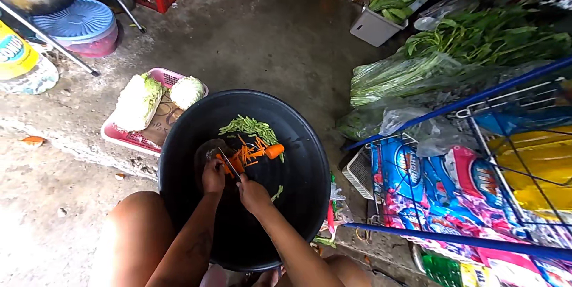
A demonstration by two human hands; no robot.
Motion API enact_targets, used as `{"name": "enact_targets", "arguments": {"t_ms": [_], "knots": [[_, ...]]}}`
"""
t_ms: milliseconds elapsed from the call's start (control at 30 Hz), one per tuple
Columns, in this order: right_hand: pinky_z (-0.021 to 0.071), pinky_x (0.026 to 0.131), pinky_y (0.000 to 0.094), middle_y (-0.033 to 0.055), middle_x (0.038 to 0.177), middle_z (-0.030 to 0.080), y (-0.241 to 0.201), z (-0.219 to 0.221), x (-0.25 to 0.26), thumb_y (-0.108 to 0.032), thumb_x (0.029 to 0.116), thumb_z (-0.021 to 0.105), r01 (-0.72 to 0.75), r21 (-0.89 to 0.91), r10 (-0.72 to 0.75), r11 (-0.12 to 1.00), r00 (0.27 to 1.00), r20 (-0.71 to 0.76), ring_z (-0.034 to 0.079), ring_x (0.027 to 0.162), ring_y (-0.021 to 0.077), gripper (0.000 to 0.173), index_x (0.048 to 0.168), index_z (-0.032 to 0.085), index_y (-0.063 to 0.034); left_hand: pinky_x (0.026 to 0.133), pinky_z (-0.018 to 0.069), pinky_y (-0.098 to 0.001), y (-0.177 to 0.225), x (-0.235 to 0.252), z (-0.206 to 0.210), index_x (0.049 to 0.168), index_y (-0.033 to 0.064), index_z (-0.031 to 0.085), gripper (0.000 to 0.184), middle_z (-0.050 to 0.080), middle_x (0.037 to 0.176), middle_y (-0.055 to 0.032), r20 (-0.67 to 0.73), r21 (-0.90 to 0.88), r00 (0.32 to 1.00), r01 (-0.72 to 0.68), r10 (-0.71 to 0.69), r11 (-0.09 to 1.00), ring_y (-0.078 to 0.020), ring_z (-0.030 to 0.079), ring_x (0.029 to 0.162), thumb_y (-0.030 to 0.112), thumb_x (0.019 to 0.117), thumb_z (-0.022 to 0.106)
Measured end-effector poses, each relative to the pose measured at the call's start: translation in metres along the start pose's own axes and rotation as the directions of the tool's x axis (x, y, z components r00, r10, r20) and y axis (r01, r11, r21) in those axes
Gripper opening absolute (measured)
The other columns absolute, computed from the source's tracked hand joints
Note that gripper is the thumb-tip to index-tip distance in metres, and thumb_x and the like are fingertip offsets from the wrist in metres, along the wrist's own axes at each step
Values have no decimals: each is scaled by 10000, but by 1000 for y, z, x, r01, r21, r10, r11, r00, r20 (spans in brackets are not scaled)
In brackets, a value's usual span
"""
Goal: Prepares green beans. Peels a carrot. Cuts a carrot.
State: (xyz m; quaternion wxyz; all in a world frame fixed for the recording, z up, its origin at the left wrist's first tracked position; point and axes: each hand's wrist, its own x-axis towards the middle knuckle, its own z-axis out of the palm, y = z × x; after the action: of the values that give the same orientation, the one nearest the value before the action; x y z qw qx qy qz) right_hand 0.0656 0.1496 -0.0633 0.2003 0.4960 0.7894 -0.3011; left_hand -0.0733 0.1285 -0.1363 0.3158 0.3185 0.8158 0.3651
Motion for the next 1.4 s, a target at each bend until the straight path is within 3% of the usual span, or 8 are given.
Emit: {"name": "enact_targets", "arguments": {"t_ms": [200, 633, 900, 1133, 1300, 1400], "knots": [[562, 932, 546, 188, 1154, 706, 1, 4, 3, -349, 1141, 307, -2, -2, 2, 1000, 1000, 1, 700, 1119, 366, 430, 1468, 451, -110, 1031, 519, -428, 4, -2, -1, 1229, 24, 670, 231, 638, 1305, -190, 2, 14, 1000, 15, -15, 1000, -282, 647, 1172, 125, 1037, 591], [543, 981, 544, 199, 1246, 682, -11, -1, 13, -329, 1142, 337, -22, 43, 19, 999, 998, 68, 673, 1190, 365, 452, 1535, 387, -112, 1007, 525, -409, 3, 1, 1, 1213, 31, 687, 220, 671, 1250, -157, -15, 34, 999, 35, -34, 999, -248, 663, 1117, 113, 1030, 597], [550, 969, 546, 202, 1214, 695, -2, 24, 36, -321, 1140, 325, 6, 91, -5, 996, 1000, -11, 688, 1158, 369, 454, 1536, 405, -114, 1042, 515, -402, 5, 0, 1, 1213, 19, 682, 226, 650, 1283, -177, -2, 3, 1000, 25, -25, 1000, -254, 644, 1179, 96, 1006, 636], [537, 989, 574, 215, 1266, 678, -4, 17, 27, -305, 1137, 345, 8, 112, -7, 994, 1000, -7, 671, 1188, 388, 454, 1544, 398, -112, 1072, 501, -428, 8, -7, -1, 1216, -5, 681, 238, 608, 1355, -214, 37, 81, 999, -11, 8, 997, -300, 621, 1233, 82, 1003, 621], [528, 1005, 573, 219, 1293, 664, -3, 7, 11, -321, 1138, 354, -10, 70, 6, 997, 998, 60, 658, 1216, 386, 481, 1570, 352, -109, 1057, 510, -421, 7, -9, 0, 1187, 1, 692, 211, 625, 1325, -195, 11, 78, 1000, -8, 7, 997, -289, 629, 1212, 54, 1003, 603], [532, 997, 574, 222, 1273, 669, 0, 6, -2, -321, 1138, 356, -39, 58, 34, 998, 996, 84, 660, 1210, 390, 456, 1533, 387, -95, 1052, 512, -417, 6, -9, 1, 1178, 7, 698, 201, 633, 1314, -188, 11, 68, 1000, -3, 2, 998, -282, 634, 1201, 56, 1005, 608]]}}
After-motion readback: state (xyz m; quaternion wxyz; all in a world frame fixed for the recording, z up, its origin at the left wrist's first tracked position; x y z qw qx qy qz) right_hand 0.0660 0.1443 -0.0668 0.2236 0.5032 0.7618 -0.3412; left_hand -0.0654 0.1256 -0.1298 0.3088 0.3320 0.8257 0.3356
